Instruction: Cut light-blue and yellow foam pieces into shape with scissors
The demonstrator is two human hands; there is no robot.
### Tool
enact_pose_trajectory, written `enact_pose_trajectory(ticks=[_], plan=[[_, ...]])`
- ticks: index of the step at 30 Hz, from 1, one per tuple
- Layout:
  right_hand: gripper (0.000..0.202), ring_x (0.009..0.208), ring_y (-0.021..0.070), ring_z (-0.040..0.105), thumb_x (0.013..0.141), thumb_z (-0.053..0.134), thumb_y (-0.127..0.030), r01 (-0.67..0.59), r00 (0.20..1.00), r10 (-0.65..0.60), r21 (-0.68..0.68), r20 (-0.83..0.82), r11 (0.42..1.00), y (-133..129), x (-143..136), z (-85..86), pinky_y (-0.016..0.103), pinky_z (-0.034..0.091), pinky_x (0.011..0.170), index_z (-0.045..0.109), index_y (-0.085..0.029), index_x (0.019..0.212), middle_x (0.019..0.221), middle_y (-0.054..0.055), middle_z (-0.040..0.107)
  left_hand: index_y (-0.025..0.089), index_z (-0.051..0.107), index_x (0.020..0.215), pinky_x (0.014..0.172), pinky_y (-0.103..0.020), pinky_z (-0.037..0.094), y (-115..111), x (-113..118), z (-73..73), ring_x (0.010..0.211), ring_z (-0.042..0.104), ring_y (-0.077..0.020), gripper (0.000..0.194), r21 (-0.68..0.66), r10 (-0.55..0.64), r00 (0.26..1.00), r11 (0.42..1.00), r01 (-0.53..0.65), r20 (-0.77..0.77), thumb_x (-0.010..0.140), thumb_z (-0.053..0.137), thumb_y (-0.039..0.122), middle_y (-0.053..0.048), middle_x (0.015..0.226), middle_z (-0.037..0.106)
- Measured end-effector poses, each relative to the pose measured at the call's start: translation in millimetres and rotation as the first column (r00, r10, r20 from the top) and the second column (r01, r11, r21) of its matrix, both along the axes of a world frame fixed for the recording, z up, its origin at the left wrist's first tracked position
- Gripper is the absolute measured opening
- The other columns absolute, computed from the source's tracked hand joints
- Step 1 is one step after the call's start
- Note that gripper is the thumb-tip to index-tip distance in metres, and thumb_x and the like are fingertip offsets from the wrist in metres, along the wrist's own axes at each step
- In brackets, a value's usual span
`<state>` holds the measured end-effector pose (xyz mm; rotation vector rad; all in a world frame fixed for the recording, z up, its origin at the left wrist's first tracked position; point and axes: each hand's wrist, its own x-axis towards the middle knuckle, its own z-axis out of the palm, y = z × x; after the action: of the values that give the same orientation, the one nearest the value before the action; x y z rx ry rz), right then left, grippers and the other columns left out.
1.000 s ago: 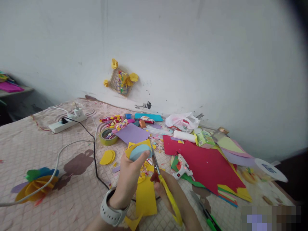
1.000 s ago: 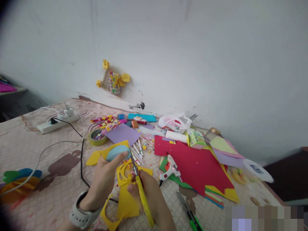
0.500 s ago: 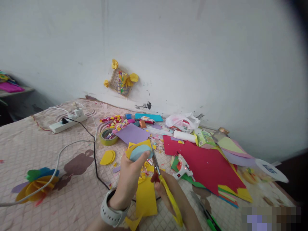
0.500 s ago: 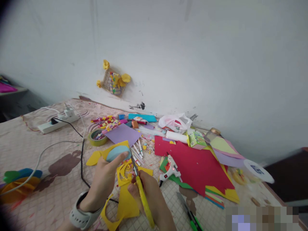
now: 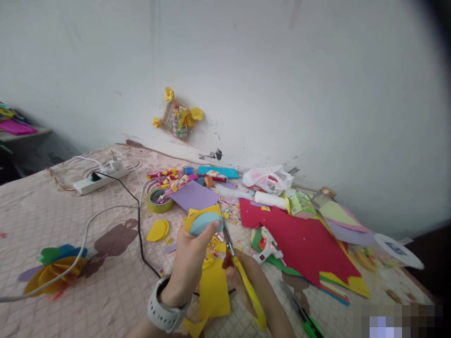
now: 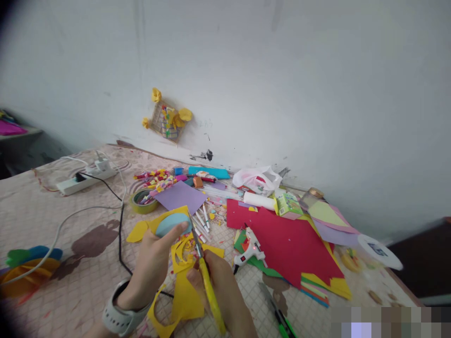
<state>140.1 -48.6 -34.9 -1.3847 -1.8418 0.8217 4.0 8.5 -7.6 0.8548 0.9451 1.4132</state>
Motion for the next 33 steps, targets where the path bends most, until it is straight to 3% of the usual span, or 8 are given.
enact_pose_trajectory(ticks=[12, 27, 33], plan=[[0.033, 0.058, 0.0160, 0.047, 0.090, 0.038, -0.048, -0.014, 0.999, 0.013, -0.026, -0.033, 1.000, -0.4, 2.7, -7.2, 0.026, 0.036, 0.053, 0.047, -0.019, 0.076, 0.067, 0.001, 0.052, 0.015, 0.069, 0.076, 0.064, -0.024, 0.050, 0.7, -0.9, -0.8, 0.066, 0.061, -0.0146, 0.015, 0.000, -0.007, 1.000, 1.000, 0.007, 0.003, 0.067, 0.072, 0.026, 0.000, 0.073, 0.069], [0.028, 0.056, 0.0145, 0.043, 0.087, 0.044, -0.044, 0.002, 0.997, -0.006, -0.067, -0.071, 0.998, 3.1, 0.0, -3.2, 0.024, 0.034, 0.050, 0.047, -0.019, 0.074, 0.065, -0.001, 0.049, 0.015, 0.069, 0.079, 0.066, -0.024, 0.050, 2.0, 0.5, -3.0, 0.065, 0.060, -0.0127, 0.017, -0.011, -0.010, 0.998, 1.000, 0.010, 0.055, 0.066, 0.073, 0.024, 0.002, 0.073, 0.068], [0.024, 0.062, 0.0167, 0.049, 0.088, 0.045, -0.041, 0.027, 0.997, -0.029, -0.036, -0.070, 0.999, -1.2, 0.4, -1.8, 0.025, 0.036, 0.053, 0.050, -0.019, 0.079, 0.070, 0.002, 0.056, 0.016, 0.069, 0.080, 0.066, -0.024, 0.049, 2.1, 0.0, -4.4, 0.064, 0.059, -0.0119, 0.015, 0.001, -0.019, 0.997, 1.000, 0.019, 0.081, 0.067, 0.072, 0.023, 0.002, 0.072, 0.067]])
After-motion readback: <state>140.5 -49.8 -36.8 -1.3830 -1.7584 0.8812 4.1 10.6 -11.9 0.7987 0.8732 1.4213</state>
